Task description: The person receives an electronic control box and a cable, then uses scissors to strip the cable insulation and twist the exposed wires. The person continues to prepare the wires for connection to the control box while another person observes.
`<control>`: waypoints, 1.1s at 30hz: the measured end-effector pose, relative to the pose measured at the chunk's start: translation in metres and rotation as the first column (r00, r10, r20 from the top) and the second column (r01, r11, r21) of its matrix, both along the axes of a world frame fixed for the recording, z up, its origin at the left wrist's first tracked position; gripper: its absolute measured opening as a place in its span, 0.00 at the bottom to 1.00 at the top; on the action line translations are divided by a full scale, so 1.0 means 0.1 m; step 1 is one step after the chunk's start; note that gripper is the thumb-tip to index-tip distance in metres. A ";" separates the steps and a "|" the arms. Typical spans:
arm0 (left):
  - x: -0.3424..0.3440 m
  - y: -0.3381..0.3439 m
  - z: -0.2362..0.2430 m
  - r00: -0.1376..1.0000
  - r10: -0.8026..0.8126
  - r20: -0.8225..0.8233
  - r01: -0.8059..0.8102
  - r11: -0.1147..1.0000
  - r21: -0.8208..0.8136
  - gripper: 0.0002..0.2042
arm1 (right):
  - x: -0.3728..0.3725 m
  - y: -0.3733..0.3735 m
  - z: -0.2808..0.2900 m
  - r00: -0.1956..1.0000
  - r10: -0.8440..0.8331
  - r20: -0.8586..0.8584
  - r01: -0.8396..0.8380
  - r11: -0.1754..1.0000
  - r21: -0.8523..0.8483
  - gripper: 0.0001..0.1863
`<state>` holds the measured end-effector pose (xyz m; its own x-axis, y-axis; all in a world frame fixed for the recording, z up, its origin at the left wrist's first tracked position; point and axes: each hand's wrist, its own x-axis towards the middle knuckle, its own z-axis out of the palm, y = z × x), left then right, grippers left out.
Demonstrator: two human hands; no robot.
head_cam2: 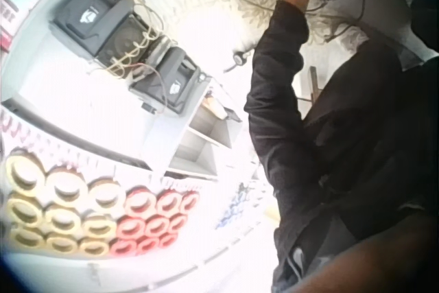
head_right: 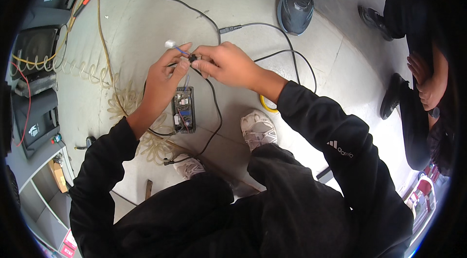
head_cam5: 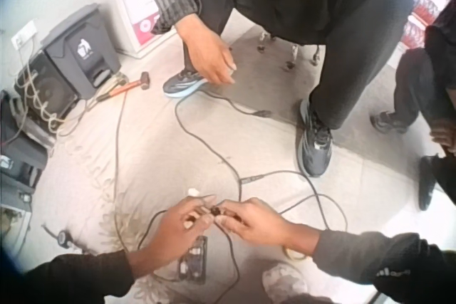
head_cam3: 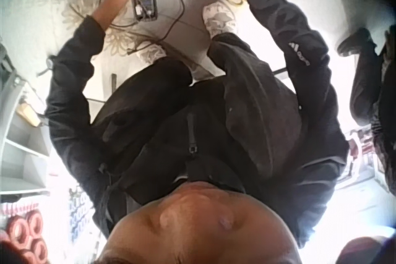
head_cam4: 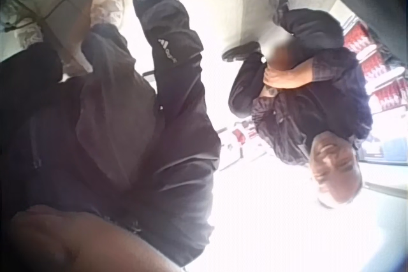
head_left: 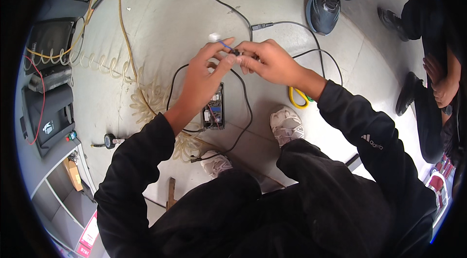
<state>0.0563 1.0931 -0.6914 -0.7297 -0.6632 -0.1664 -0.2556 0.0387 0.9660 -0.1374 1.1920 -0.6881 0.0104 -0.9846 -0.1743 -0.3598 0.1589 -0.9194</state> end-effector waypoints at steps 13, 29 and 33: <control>-0.19 -0.55 0.39 0.952 0.268 -0.150 -0.172 0.869 0.465 0.14 | -0.27 1.75 -0.75 0.754 -0.195 -0.628 0.400 0.893 0.204 0.14; -0.09 -0.37 0.26 0.985 0.044 0.169 -0.113 0.900 0.421 0.09 | -0.52 1.93 -0.74 0.830 0.059 -0.554 0.194 0.902 0.386 0.18; -0.04 -0.33 0.20 0.976 0.023 0.218 -0.096 0.939 0.331 0.10 | -0.46 2.05 -0.30 0.994 -0.091 0.056 0.048 0.845 0.533 0.13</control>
<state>0.0523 1.0602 -0.6709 -0.6154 -0.5822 -0.5313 -0.4429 -0.3022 0.8441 -0.1832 1.3970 -0.7182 -0.0197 -0.7412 -0.6710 -0.2618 0.6516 -0.7120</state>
